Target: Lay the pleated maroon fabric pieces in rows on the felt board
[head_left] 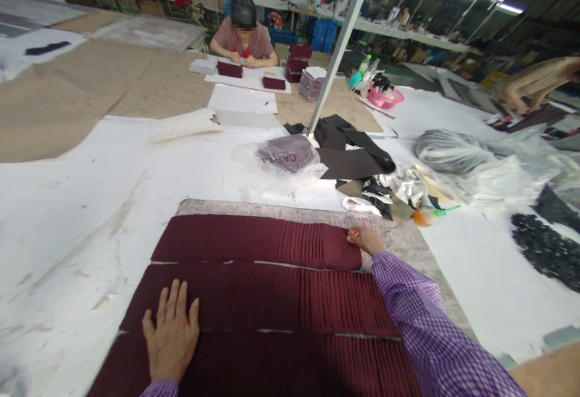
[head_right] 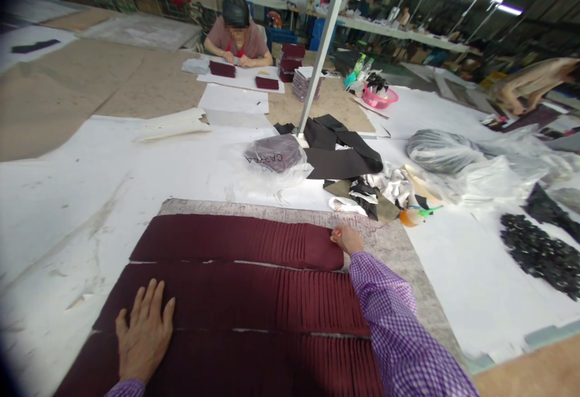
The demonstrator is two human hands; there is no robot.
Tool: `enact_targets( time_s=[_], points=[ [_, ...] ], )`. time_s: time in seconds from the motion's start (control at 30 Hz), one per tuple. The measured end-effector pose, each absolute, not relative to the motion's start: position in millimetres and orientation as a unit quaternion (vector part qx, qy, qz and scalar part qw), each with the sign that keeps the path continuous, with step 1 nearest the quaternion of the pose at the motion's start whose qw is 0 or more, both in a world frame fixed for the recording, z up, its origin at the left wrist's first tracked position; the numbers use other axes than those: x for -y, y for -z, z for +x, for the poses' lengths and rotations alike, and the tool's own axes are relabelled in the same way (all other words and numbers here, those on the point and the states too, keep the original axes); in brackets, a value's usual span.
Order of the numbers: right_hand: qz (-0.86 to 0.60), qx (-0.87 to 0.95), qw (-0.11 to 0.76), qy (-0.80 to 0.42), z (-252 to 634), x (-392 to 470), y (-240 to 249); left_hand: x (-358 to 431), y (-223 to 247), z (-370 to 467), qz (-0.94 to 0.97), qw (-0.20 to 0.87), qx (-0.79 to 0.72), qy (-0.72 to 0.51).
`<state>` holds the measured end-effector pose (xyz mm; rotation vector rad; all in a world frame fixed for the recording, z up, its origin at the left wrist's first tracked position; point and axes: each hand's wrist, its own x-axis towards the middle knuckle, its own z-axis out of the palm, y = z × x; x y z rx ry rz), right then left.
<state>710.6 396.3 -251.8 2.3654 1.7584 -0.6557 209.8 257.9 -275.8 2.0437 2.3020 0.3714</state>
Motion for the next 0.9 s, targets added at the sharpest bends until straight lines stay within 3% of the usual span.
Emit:
enact_targets(
  time_s=[0.17,0.67,0.9],
  points=[
    [0.786,-0.591,0.057,0.173,709,-396,250,-257,275,210,0.662,0.021,-0.740,-0.113],
    [0.744,-0.628,0.101,0.204,707,-406,243,-257,278,207,0.654,0.027,-0.745,-0.128],
    [0.738,-0.658,0.034,0.149,669,-386,239,-258,279,205,0.656,0.031,-0.743,-0.128]
  ],
)
